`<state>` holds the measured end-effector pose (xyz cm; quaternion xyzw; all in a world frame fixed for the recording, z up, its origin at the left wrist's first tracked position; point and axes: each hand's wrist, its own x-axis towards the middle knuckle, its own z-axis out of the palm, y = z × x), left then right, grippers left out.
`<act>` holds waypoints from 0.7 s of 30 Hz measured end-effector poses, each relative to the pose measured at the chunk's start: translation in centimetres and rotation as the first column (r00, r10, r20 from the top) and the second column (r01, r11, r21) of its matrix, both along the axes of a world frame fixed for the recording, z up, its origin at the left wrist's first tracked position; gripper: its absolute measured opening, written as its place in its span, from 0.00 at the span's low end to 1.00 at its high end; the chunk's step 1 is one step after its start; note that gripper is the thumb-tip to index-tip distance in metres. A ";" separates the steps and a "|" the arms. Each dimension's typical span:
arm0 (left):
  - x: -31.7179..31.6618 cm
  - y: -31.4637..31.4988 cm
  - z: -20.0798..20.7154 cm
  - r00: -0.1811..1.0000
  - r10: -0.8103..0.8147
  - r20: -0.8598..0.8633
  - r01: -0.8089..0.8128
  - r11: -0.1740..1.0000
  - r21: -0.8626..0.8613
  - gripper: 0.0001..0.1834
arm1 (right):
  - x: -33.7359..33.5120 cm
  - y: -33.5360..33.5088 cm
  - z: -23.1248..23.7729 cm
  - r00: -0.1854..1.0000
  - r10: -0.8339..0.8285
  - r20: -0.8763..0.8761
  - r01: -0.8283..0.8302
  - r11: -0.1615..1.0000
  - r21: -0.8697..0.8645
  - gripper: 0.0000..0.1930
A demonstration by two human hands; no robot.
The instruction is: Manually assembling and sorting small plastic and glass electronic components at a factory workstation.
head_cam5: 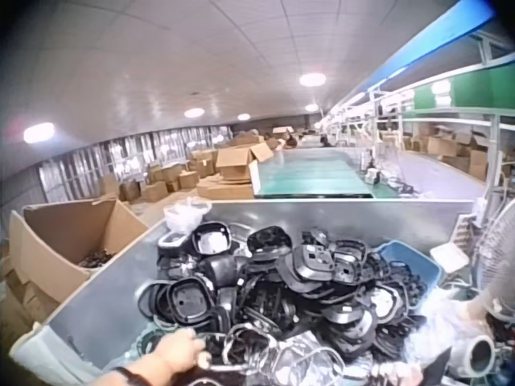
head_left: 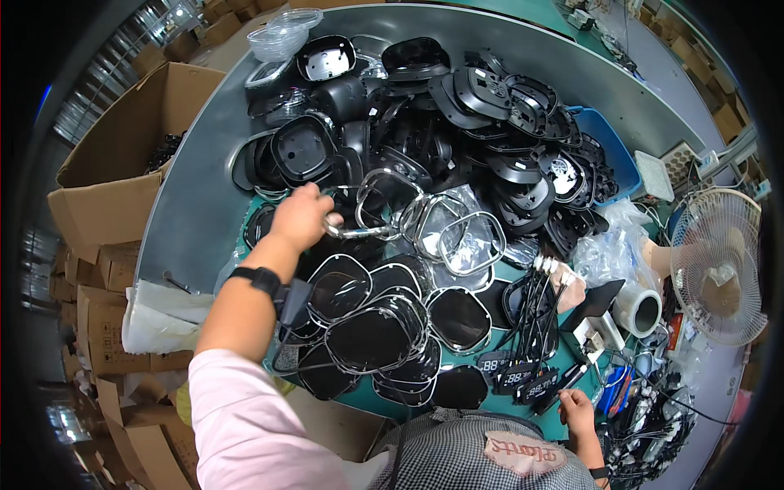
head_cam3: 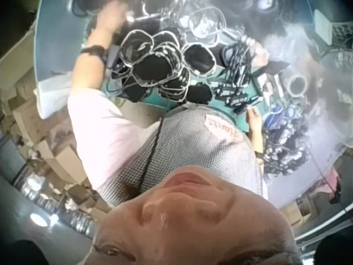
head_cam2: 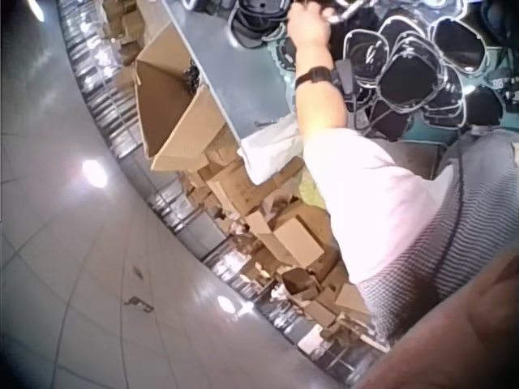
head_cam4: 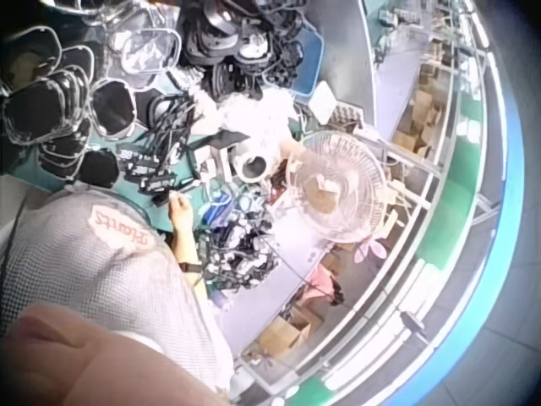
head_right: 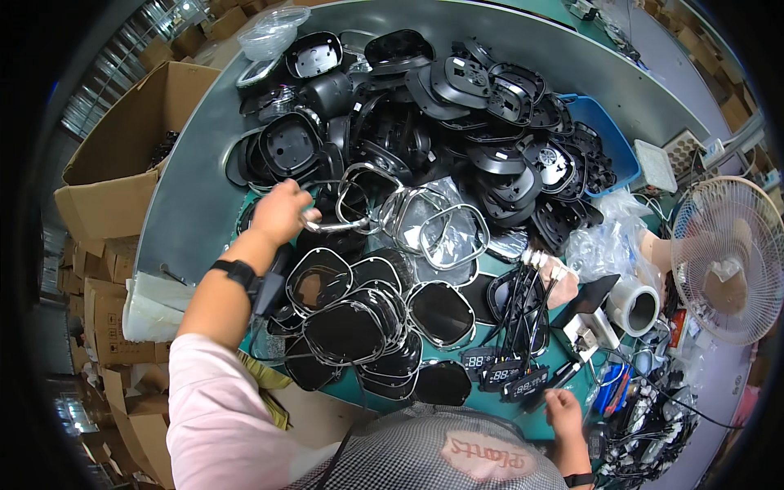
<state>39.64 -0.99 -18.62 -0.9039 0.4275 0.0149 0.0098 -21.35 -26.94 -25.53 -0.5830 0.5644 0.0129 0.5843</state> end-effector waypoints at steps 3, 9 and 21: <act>2.6 4.9 2.1 0.978 0.051 0.204 0.049 0.889 -0.455 0.07 | 2.0 -0.1 0.3 0.999 0.032 -0.010 -0.032 0.999 -0.014 0.11; 1.5 13.2 11.6 0.814 0.348 -0.465 -0.564 0.285 -0.775 0.12 | 4.9 -0.5 1.1 0.995 0.080 0.061 -0.081 0.997 0.004 0.09; -5.9 21.1 8.6 0.348 0.071 -0.935 -0.914 0.249 -0.321 0.35 | 3.4 0.4 1.9 0.979 0.194 0.064 -0.190 0.980 -0.052 0.10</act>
